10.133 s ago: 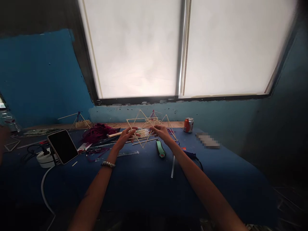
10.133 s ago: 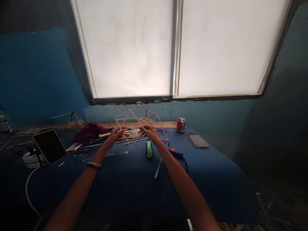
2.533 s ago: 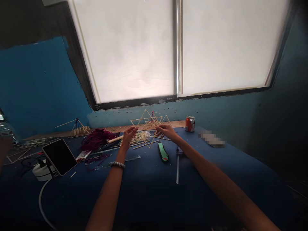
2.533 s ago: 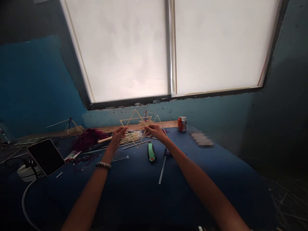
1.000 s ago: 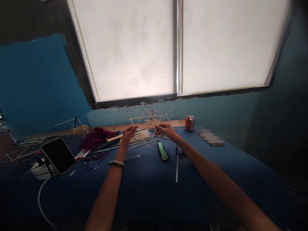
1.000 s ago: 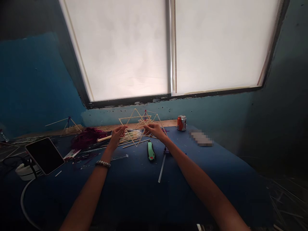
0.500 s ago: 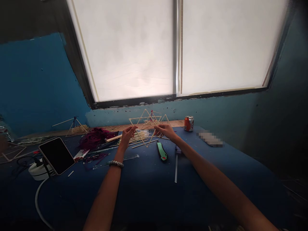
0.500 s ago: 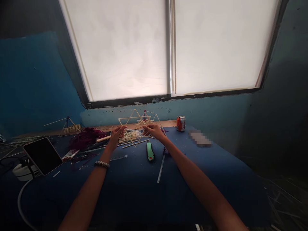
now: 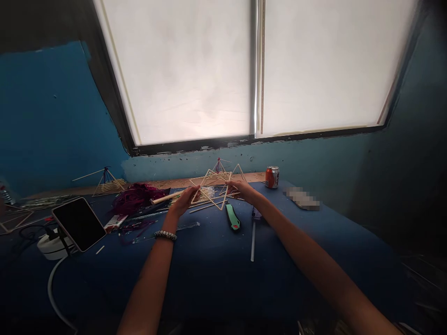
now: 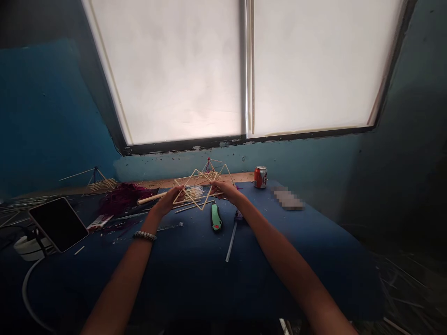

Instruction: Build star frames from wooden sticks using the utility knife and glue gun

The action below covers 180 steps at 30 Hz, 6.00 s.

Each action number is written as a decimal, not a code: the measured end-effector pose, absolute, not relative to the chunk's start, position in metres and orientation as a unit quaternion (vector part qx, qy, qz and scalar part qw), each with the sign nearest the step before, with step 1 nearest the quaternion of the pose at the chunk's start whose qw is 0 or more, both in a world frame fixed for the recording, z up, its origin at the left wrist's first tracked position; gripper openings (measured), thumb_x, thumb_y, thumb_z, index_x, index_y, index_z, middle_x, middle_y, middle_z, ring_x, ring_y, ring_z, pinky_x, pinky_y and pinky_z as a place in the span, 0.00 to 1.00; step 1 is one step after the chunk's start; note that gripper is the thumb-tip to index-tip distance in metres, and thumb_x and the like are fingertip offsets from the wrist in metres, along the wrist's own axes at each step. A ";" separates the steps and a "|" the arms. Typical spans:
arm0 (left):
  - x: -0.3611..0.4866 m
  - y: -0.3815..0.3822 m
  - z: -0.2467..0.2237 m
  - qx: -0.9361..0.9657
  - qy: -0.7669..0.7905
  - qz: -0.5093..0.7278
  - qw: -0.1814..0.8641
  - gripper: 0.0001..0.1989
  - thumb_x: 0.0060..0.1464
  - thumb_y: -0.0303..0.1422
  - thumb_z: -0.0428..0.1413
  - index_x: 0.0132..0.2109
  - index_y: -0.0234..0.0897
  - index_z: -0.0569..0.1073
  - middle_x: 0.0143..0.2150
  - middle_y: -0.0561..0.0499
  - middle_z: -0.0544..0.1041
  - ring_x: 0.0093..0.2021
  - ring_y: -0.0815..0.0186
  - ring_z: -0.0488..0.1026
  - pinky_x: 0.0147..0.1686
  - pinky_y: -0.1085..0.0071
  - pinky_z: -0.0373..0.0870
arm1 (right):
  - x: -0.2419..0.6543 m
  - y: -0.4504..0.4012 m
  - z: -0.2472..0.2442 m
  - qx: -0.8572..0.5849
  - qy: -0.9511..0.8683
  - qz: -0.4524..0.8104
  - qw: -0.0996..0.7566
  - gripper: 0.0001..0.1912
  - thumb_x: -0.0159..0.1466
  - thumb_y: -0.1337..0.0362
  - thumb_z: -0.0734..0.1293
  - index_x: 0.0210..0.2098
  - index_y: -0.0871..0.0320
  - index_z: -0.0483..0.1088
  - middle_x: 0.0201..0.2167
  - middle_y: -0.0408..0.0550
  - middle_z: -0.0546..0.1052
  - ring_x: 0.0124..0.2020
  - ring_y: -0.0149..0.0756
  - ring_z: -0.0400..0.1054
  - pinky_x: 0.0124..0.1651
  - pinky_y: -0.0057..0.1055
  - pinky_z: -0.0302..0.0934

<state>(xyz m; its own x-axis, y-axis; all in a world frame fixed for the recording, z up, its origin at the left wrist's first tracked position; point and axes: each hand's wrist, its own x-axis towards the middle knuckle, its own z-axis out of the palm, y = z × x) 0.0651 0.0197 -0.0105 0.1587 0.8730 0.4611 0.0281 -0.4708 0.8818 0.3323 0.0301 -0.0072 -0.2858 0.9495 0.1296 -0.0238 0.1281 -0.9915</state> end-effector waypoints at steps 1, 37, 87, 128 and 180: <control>0.065 0.018 -0.009 0.656 0.352 0.528 0.408 0.18 0.52 0.45 0.63 0.24 0.39 0.70 0.24 0.48 0.67 0.24 0.65 0.65 0.26 0.65 0.64 | 0.333 0.030 -0.007 -0.389 -0.586 0.551 0.449 0.17 0.62 0.53 0.71 0.25 0.60 0.72 0.27 0.49 0.78 0.21 0.26 0.64 0.21 0.22 0.58; 0.067 0.039 -0.015 0.621 0.373 0.641 0.255 0.21 0.45 0.52 0.66 0.32 0.37 0.82 0.27 0.50 0.75 0.28 0.67 0.67 0.26 0.72 0.60 | 0.322 0.036 -0.022 -0.383 -0.739 0.182 0.523 0.31 0.61 0.33 0.62 0.26 0.55 0.75 0.25 0.50 0.79 0.30 0.43 0.74 0.34 0.34 0.67; 0.066 0.047 -0.023 0.670 0.429 0.577 0.186 0.21 0.47 0.51 0.62 0.29 0.36 0.78 0.28 0.49 0.76 0.29 0.66 0.67 0.30 0.70 0.62 | 0.328 0.047 -0.029 -0.450 -0.762 0.079 0.459 0.24 0.69 0.49 0.63 0.26 0.59 0.76 0.24 0.47 0.79 0.24 0.33 0.66 0.29 0.29 0.51; 0.068 0.044 -0.022 0.668 0.430 0.571 0.206 0.23 0.45 0.54 0.63 0.29 0.36 0.78 0.26 0.50 0.74 0.26 0.68 0.64 0.27 0.71 0.59 | 0.326 0.041 -0.027 -0.470 -0.757 0.059 0.450 0.24 0.69 0.51 0.62 0.24 0.59 0.75 0.21 0.46 0.76 0.21 0.32 0.63 0.28 0.29 0.49; 0.066 0.049 -0.025 0.653 0.427 0.580 0.235 0.26 0.41 0.57 0.64 0.28 0.35 0.76 0.18 0.55 0.64 0.20 0.72 0.54 0.22 0.72 0.46 | 0.325 0.039 -0.025 -0.468 -0.763 0.062 0.441 0.21 0.70 0.53 0.63 0.27 0.59 0.75 0.25 0.47 0.80 0.25 0.34 0.69 0.30 0.28 0.52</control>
